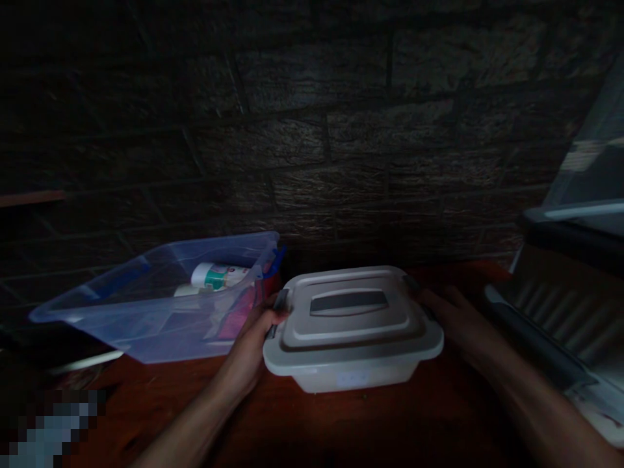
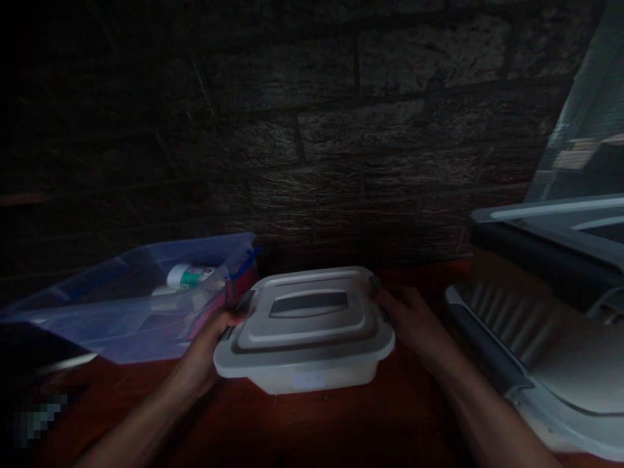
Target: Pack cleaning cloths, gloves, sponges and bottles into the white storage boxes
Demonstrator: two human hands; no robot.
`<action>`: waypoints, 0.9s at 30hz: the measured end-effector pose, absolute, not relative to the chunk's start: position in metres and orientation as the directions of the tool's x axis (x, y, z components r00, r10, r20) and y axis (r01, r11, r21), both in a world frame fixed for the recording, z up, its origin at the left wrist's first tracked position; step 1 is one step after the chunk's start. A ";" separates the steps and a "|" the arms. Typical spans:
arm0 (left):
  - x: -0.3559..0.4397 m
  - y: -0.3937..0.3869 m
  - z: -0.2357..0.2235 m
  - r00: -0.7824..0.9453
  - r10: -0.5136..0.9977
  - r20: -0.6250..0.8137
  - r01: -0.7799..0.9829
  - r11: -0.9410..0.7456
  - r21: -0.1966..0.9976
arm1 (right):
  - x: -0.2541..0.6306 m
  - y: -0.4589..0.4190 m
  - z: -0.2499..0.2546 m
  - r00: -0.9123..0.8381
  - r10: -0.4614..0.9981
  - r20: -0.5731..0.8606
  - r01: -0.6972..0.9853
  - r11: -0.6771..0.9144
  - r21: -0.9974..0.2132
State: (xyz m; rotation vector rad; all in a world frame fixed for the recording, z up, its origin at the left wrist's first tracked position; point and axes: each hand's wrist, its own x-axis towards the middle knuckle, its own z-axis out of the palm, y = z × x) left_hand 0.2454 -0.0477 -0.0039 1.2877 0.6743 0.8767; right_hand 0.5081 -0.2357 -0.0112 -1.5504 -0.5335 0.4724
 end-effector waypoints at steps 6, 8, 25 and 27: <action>0.248 -0.050 0.000 0.497 0.867 0.030 -0.131 0.041 0.991 | 0.506 -0.238 -0.014 0.755 0.656 0.001 -0.038 0.044 -0.998; 0.249 -0.050 0.000 0.503 0.864 0.031 -0.140 0.046 0.989 | 0.505 -0.238 -0.015 0.735 0.678 -0.013 -0.083 0.071 -0.994; 0.251 -0.043 -0.028 0.465 0.878 -0.108 -0.161 0.204 0.966 | 0.498 -0.235 -0.027 0.685 0.712 -0.151 -0.234 0.018 -0.972; 0.251 -0.040 -0.033 0.491 0.868 -0.077 -0.194 0.195 0.961 | 0.498 -0.234 -0.029 0.708 0.697 -0.113 -0.177 0.020 -0.984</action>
